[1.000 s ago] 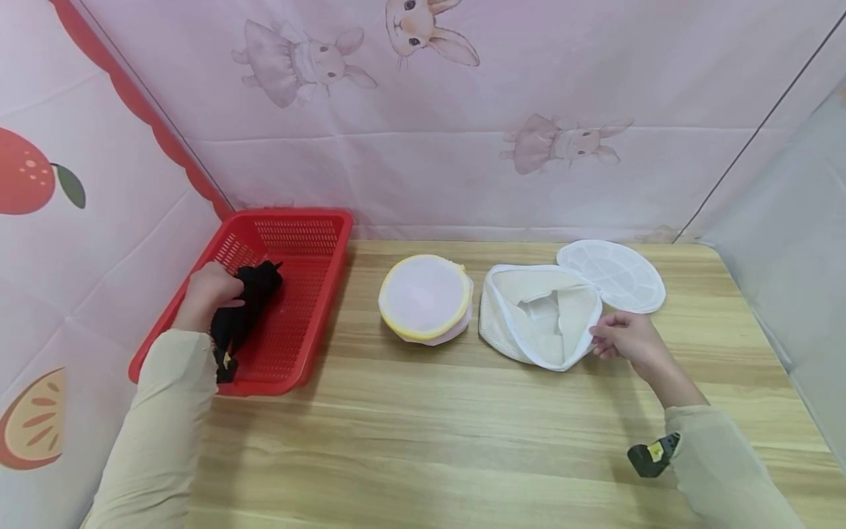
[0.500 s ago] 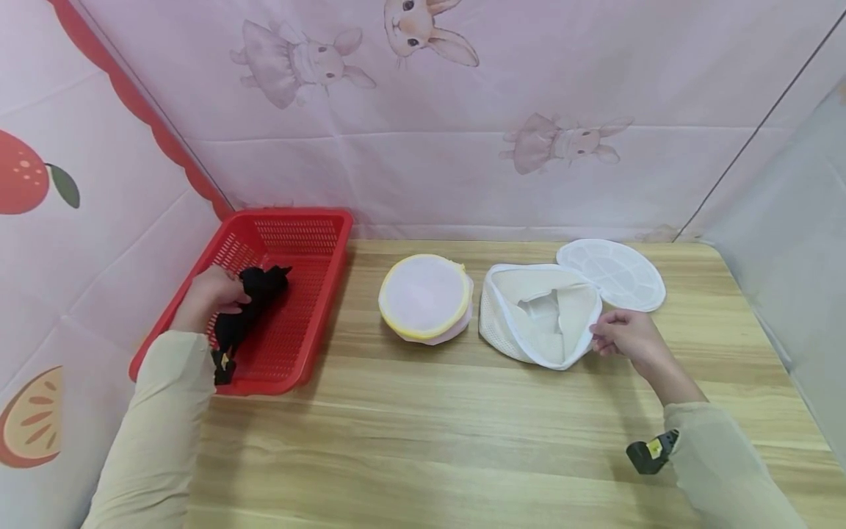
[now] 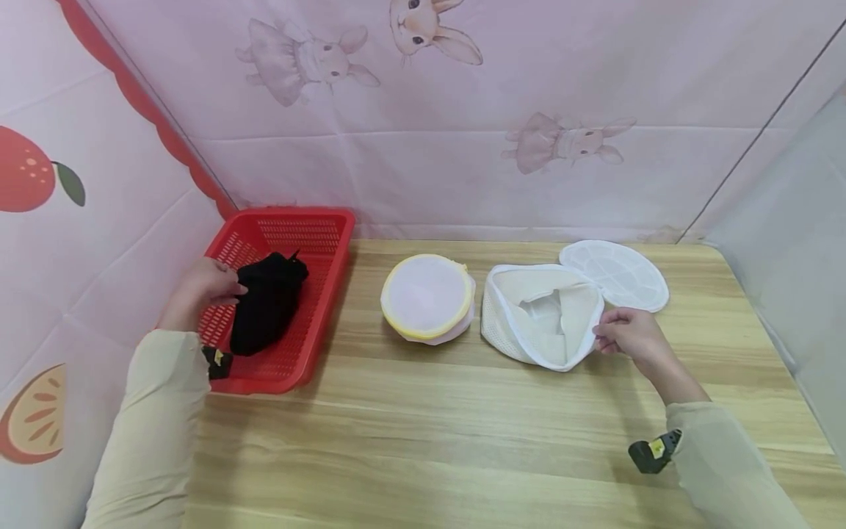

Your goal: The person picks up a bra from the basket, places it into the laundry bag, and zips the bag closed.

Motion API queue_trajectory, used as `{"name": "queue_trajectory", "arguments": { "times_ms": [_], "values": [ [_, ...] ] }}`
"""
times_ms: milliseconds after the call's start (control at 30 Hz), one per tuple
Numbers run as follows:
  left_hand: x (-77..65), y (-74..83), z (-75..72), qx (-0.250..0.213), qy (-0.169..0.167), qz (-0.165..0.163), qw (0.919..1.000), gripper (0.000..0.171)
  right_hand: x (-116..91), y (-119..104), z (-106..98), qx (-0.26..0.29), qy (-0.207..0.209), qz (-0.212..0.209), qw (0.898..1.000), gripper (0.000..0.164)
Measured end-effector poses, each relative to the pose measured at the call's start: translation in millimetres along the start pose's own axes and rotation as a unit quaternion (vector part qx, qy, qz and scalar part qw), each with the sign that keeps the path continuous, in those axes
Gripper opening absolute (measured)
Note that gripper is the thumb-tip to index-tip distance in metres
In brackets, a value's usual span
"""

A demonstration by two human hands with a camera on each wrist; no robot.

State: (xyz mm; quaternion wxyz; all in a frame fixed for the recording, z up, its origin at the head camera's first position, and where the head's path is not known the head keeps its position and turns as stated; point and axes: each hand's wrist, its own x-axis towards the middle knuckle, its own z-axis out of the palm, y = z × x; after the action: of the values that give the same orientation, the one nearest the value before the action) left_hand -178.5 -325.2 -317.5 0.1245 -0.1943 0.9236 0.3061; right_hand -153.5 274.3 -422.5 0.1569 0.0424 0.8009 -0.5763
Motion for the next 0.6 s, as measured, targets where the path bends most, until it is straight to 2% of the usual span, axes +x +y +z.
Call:
{"name": "queue_trajectory", "arguments": {
  "times_ms": [100, 233, 467, 600],
  "values": [
    [-3.9, 2.2, -2.2, -0.044, -0.007, 0.005, 0.999, 0.031, -0.3, 0.6, -0.5, 0.004, 0.0, -0.001, 1.0, 0.018],
    [-8.8, 5.6, -4.4, -0.072, -0.015, 0.012, 0.9972, 0.033, -0.8, -0.5, 0.2, 0.006, -0.002, 0.002, 1.0, 0.015],
    [-17.1, 10.5, -5.2, -0.093, -0.014, 0.021, 0.9954, 0.033, -1.6, -2.3, 0.3, 0.007, -0.003, 0.0, 1.0, 0.009],
    [-21.5, 10.5, -3.6, -0.109, -0.024, 0.036, 0.993, 0.027, -1.6, -2.5, -0.4, 0.015, -0.002, -0.001, 1.0, 0.006]
  ]
}}
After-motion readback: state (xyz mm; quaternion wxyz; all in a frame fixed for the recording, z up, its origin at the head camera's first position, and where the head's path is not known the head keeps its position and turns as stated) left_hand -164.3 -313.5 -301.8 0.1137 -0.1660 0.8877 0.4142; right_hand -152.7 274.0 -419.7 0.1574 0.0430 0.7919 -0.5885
